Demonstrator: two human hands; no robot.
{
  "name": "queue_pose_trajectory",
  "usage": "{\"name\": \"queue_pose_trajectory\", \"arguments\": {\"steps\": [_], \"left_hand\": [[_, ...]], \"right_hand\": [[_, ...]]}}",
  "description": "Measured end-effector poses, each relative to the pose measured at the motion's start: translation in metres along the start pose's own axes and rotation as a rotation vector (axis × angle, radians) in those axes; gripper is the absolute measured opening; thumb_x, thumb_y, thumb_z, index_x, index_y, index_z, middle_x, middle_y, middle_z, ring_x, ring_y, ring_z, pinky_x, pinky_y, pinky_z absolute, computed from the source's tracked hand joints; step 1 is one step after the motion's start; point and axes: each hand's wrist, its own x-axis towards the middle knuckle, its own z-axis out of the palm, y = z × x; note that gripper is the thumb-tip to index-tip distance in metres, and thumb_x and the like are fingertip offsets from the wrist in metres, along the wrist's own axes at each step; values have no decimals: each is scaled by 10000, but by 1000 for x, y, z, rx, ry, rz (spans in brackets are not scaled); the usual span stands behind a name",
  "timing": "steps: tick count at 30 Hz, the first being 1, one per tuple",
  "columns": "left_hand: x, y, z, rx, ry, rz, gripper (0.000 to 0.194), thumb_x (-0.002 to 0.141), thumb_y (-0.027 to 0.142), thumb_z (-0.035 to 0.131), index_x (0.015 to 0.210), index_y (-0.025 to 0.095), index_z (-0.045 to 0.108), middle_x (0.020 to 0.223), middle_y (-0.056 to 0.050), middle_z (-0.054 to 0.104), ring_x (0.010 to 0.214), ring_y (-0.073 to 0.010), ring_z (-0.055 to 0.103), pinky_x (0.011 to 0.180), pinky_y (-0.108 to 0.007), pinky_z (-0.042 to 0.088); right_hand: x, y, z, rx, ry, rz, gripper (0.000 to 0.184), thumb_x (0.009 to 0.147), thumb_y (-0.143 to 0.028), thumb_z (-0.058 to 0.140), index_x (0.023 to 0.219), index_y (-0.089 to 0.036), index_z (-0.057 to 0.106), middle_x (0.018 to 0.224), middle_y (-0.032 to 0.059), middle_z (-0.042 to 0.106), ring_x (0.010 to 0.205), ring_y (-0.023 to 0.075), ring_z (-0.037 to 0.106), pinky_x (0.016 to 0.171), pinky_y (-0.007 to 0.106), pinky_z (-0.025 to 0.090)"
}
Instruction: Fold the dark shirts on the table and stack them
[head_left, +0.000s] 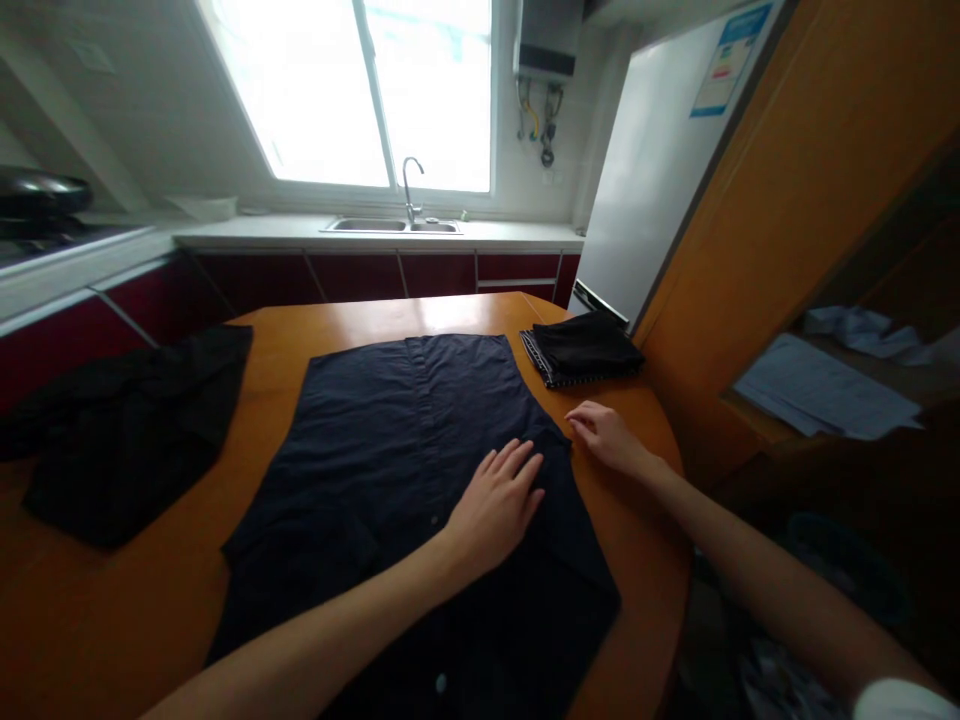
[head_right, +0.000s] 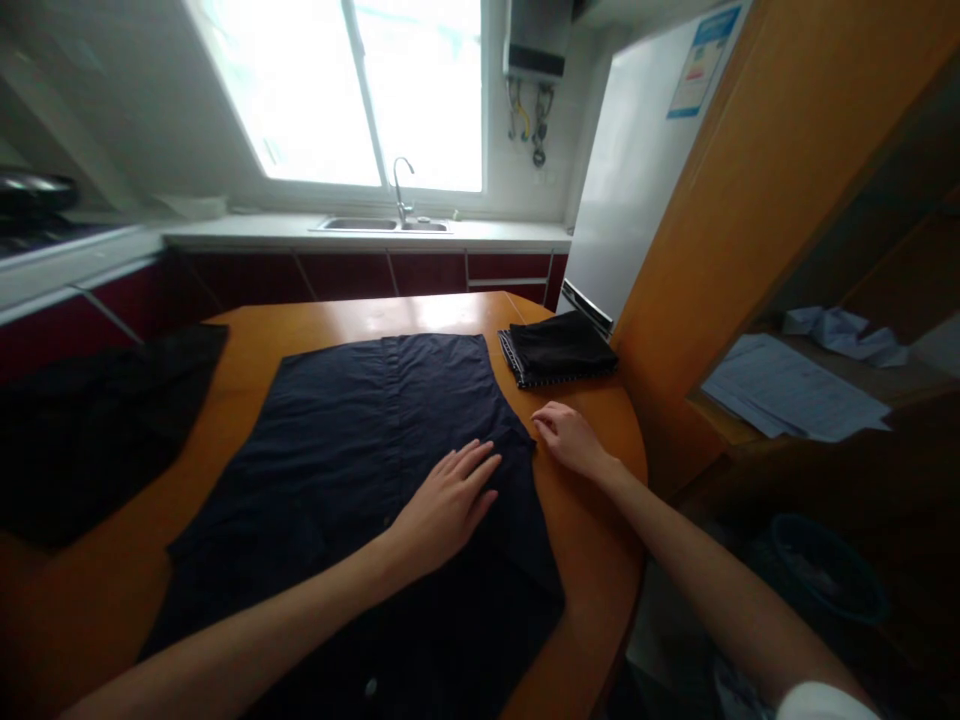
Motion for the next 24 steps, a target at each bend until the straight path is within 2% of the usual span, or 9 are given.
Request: {"name": "queue_pose_trajectory", "arguments": {"steps": [3,7,9,12,15,18,21,24], "left_hand": [[0,-18,11,109,-104,1,588,1012,424,467,1537,179,364,1625,-132,291,1511,-333,212,1178,-608,239],[-7,-22,17,154,-172,4,634,1021,497,412,1556,167,331,1633,-151,247,1511,-335,209,1176,-599,241],[-9,-21,14,170,-191,1,637,1020,501,407,1558,170,327,1633,-154,244,1509,-335,215,1176,-591,242],[-2,-19,8,186,-219,10,600,1014,462,417,1539,176,365,1621,-152,286,1508,-345,215,1174,-616,213],[22,-19,4,165,-203,98,530,991,265,415,1514,181,402,1607,-123,337,1512,-307,221,1199,-575,183],[59,-24,5,99,-168,176,524,935,144,443,1455,191,476,1535,-104,450,1443,-258,361,1183,-446,281],[97,-31,11,25,-165,141,318,980,220,473,1253,214,636,1300,-91,611,1211,-235,552,1062,-360,416],[123,-39,19,-9,-250,66,226,957,358,585,1097,214,688,1182,-87,620,1131,-259,555,992,-389,445]], "right_hand": [[-4,-5,14,-51,-37,59,147,919,-271,620,824,-192,700,859,50,673,787,186,613,740,300,455],[-3,-1,18,-194,-18,169,141,879,-237,651,743,-201,645,788,44,646,763,197,590,722,309,439],[-1,-2,15,-196,34,188,142,906,-225,593,783,-197,658,819,61,658,791,207,600,759,327,457],[-7,-18,12,-143,134,112,239,964,-211,462,971,-185,699,989,110,692,951,237,623,891,377,474],[-34,-46,24,-128,113,59,375,982,-256,431,1296,-179,621,1304,152,632,1229,283,555,1052,458,426],[-78,-74,47,-178,61,118,586,974,-346,473,1519,-142,405,1568,174,391,1466,328,316,1181,549,275],[-113,-90,62,-171,-28,113,709,964,-459,501,1582,-184,288,1632,137,264,1513,321,207,1213,570,211],[-123,-98,62,-154,-85,115,748,959,-502,500,1593,-187,257,1641,126,216,1519,320,175,1223,580,181]]}}
